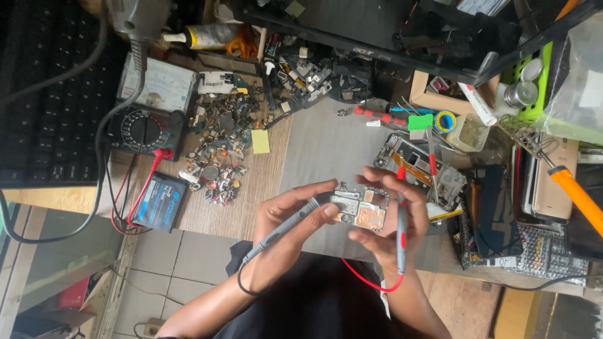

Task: Diagnosing a smartphone motherboard by testing electrical points with a multimeter.

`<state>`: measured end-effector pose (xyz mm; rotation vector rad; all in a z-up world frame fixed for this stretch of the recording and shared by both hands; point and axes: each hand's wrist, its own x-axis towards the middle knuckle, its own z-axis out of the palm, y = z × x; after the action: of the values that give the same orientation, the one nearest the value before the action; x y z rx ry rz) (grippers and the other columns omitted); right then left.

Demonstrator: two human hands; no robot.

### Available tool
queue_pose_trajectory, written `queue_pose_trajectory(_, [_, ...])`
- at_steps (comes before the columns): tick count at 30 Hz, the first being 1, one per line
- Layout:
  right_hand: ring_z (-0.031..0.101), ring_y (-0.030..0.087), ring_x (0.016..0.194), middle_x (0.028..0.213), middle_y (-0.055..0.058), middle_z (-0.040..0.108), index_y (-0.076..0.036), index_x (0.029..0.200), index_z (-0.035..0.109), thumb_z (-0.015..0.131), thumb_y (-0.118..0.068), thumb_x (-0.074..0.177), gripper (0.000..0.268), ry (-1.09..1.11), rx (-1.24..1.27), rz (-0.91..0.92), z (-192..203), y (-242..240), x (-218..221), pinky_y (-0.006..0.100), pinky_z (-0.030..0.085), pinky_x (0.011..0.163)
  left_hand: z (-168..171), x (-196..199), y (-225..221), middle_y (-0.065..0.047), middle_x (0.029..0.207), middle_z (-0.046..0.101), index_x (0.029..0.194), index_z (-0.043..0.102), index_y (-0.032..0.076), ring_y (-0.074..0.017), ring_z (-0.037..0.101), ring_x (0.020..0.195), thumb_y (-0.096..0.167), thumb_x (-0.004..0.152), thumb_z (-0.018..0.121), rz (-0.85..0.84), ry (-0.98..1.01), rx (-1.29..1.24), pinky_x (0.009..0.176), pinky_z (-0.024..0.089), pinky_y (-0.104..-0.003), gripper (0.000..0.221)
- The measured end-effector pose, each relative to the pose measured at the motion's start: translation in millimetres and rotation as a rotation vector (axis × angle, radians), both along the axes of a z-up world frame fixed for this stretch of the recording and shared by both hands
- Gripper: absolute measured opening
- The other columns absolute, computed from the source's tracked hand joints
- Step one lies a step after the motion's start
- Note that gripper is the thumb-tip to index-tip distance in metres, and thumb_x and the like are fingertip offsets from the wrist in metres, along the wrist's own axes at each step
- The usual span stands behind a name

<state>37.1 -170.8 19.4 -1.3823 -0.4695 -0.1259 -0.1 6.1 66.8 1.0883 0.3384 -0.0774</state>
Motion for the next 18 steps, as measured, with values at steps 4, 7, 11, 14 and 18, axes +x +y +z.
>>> queue_pose_trajectory(4, [0.063, 0.034, 0.128, 0.133, 0.022, 0.061, 0.002, 0.146, 0.047, 0.09, -0.02, 0.075, 0.085, -0.117, -0.076, 0.06, -12, -28, 15, 0.052, 0.058, 0.117, -2, 2, 2, -0.013, 0.103, 0.082, 0.116, 0.078, 0.003, -0.0151, 0.074, 0.09, 0.013, 0.084, 0.08, 0.001, -0.002, 0.038, 0.083, 0.061, -0.027, 0.034])
queue_pose_trajectory(7, [0.062, 0.04, 0.125, 0.125, 0.026, 0.066, 0.007, 0.135, 0.054, 0.098, -0.012, 0.057, 0.091, -0.158, -0.138, 0.087, 0, -26, 20, 0.058, 0.049, 0.114, -7, 2, 0, -0.025, 0.089, 0.079, 0.112, 0.078, -0.007, -0.028, 0.078, 0.082, 0.004, 0.08, 0.085, 0.062, -0.145, 0.118, 0.069, 0.066, -0.04, 0.034])
queue_pose_trajectory(11, [0.07, 0.041, 0.114, 0.114, 0.026, 0.068, 0.008, 0.127, 0.058, 0.091, -0.014, 0.068, 0.071, -0.239, -0.27, 0.054, 17, -22, 15, 0.055, 0.058, 0.107, -1, -3, 4, -0.018, 0.095, 0.078, 0.118, 0.076, -0.002, -0.0217, 0.076, 0.091, 0.008, 0.085, 0.081, -0.003, -0.16, 0.156, 0.08, 0.062, -0.032, 0.035])
queue_pose_trajectory(14, [0.072, 0.037, 0.112, 0.117, 0.025, 0.067, 0.003, 0.129, 0.057, 0.087, -0.024, 0.077, 0.066, -0.262, -0.355, -0.01, 9, -25, 13, 0.05, 0.064, 0.106, 2, -6, 5, -0.014, 0.111, 0.078, 0.125, 0.072, 0.003, -0.018, 0.074, 0.103, 0.012, 0.091, 0.076, -0.009, -0.169, 0.168, 0.094, 0.059, -0.027, 0.036])
queue_pose_trajectory(18, [0.072, 0.036, 0.113, 0.122, 0.024, 0.064, -0.001, 0.133, 0.056, 0.086, -0.021, 0.08, 0.065, -0.208, -0.298, -0.017, 6, -27, 9, 0.053, 0.064, 0.106, 0, -9, 5, -0.018, 0.111, 0.079, 0.13, 0.067, 0.0, -0.0231, 0.079, 0.1, 0.013, 0.093, 0.072, 0.062, -0.182, 0.117, 0.098, 0.064, -0.035, 0.039])
